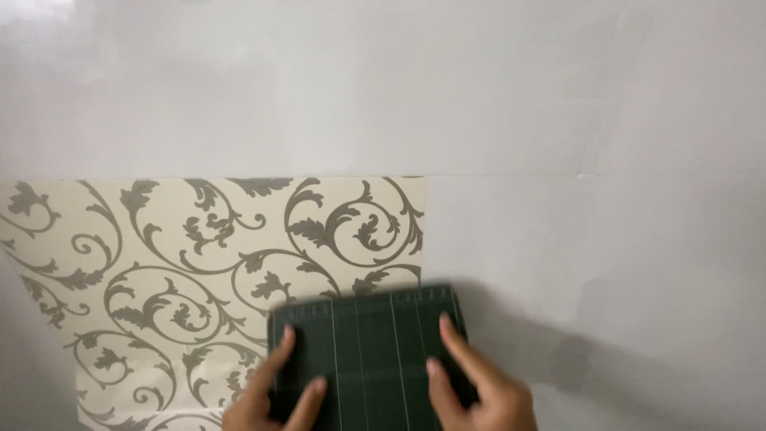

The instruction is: Smoothing a piece of patterned wallpaper onto a white wall using a green smoothing tool while peeling back the adhesive liner.

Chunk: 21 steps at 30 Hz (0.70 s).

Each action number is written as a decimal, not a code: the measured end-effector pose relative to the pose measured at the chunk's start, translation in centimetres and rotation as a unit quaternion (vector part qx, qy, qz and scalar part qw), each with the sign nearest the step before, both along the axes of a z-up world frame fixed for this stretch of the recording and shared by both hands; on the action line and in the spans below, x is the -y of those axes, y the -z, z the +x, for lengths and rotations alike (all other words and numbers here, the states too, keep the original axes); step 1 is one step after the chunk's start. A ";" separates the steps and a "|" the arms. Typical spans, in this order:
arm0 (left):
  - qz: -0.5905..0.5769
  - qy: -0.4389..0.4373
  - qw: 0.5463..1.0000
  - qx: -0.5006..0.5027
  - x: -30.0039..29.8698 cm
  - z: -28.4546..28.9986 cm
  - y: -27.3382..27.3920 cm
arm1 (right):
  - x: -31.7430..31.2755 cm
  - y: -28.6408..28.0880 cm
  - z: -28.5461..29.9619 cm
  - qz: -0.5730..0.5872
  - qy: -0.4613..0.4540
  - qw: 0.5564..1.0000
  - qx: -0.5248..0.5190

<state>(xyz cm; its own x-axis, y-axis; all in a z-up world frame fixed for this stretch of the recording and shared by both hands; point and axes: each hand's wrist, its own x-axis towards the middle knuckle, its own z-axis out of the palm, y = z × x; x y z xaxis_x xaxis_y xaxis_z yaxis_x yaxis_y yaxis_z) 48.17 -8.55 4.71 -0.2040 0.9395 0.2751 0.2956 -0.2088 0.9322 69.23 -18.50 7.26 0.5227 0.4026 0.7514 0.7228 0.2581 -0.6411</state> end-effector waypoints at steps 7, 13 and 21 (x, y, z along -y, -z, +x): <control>0.056 0.004 0.997 -0.051 -2.1 1.2 -0.9 | -2.8 0.2 2.5 0.013 0.002 0.993 0.116; -0.010 -0.020 1.000 -0.014 0.2 1.7 -0.3 | -0.9 0.2 2.2 -0.029 0.004 0.998 0.054; 0.078 0.027 0.996 -0.021 -2.0 2.9 -2.5 | -3.5 -2.1 4.6 0.041 0.001 0.984 0.173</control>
